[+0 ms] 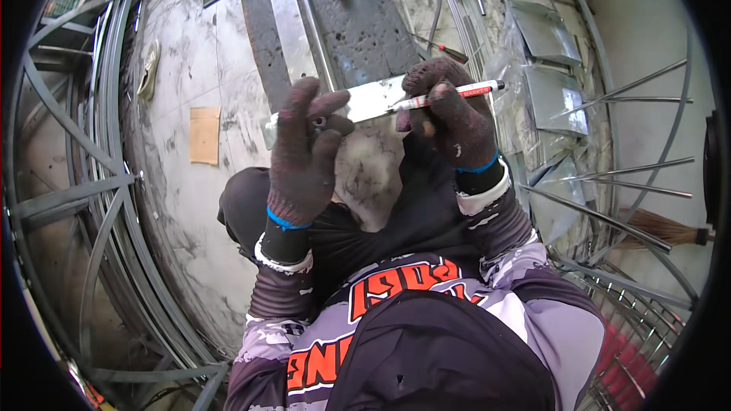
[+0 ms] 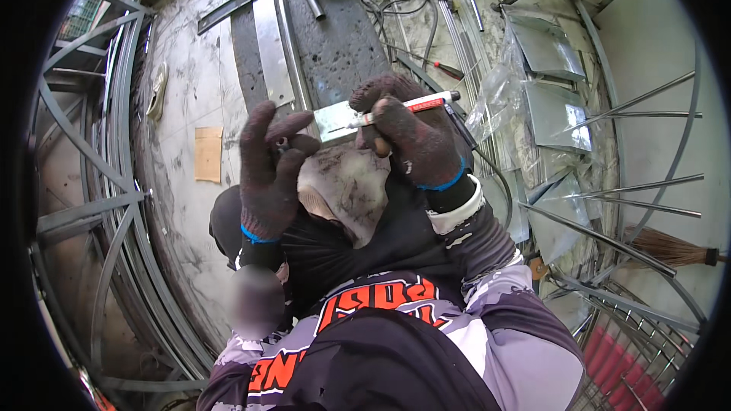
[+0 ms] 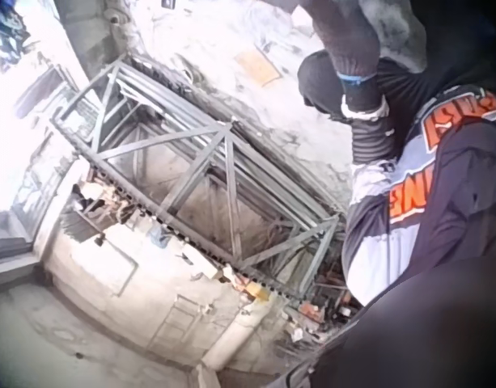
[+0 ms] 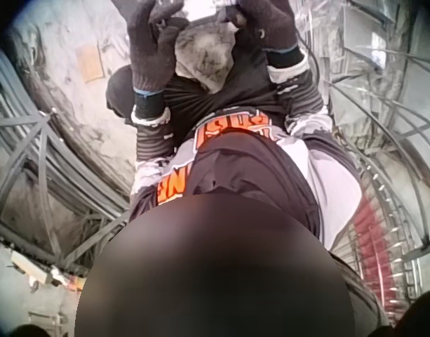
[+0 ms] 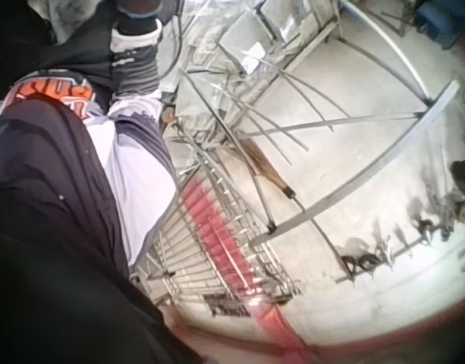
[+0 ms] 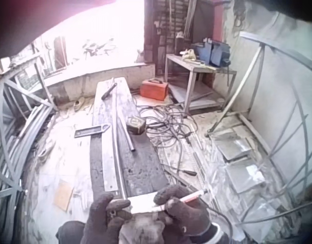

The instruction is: Measuring and marking metal plates on the floor using a tape measure and a marker.

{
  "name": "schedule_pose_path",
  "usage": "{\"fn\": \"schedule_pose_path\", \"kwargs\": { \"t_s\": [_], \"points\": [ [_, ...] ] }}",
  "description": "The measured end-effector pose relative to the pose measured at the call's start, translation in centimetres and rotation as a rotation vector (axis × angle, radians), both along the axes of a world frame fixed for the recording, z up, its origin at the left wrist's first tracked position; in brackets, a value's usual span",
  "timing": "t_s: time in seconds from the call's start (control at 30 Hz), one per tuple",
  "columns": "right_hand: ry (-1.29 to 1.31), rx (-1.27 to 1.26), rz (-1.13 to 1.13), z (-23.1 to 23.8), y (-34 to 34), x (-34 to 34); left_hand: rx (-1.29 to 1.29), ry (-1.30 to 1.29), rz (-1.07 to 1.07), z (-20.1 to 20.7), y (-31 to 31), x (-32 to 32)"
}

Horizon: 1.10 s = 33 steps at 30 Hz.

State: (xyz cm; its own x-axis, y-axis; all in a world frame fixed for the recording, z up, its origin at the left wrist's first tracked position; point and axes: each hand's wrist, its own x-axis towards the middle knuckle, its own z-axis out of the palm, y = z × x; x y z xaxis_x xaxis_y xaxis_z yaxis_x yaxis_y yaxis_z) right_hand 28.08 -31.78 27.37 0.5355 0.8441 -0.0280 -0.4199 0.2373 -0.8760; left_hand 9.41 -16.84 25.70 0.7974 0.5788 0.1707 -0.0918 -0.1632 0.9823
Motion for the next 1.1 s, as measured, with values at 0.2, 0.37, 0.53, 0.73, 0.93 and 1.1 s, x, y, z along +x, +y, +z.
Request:
{"fn": "schedule_pose_path", "kwargs": {
  "t_s": [0.2,0.37,0.53,0.73,0.93,1.1],
  "points": [
    [0.014,0.013,0.048,0.5,0.4,-0.7,-0.045,0.137,-0.074,0.0,-1.2,-0.5],
    [-0.081,-0.066,0.174,-0.2,0.6,-0.9,0.106,0.092,-0.077,-0.6,-1.7,-0.5],
    [-0.266,-0.195,0.285,0.1,-1.0,-1.0,0.403,0.071,-0.138,0.1,-2.3,-0.3],
    [-0.314,-0.153,0.333,-0.2,-2.0,-0.3,0.288,0.02,-0.123,0.1,-1.9,0.0],
    [-0.326,-0.183,0.116,-0.2,-0.8,-2.4,0.518,0.062,-0.116,2.2,-2.5,0.7],
    [-0.833,0.051,-0.081,-2.8,-0.5,-3.6,0.591,0.096,-0.13,2.2,-3.2,0.4]
  ]
}}
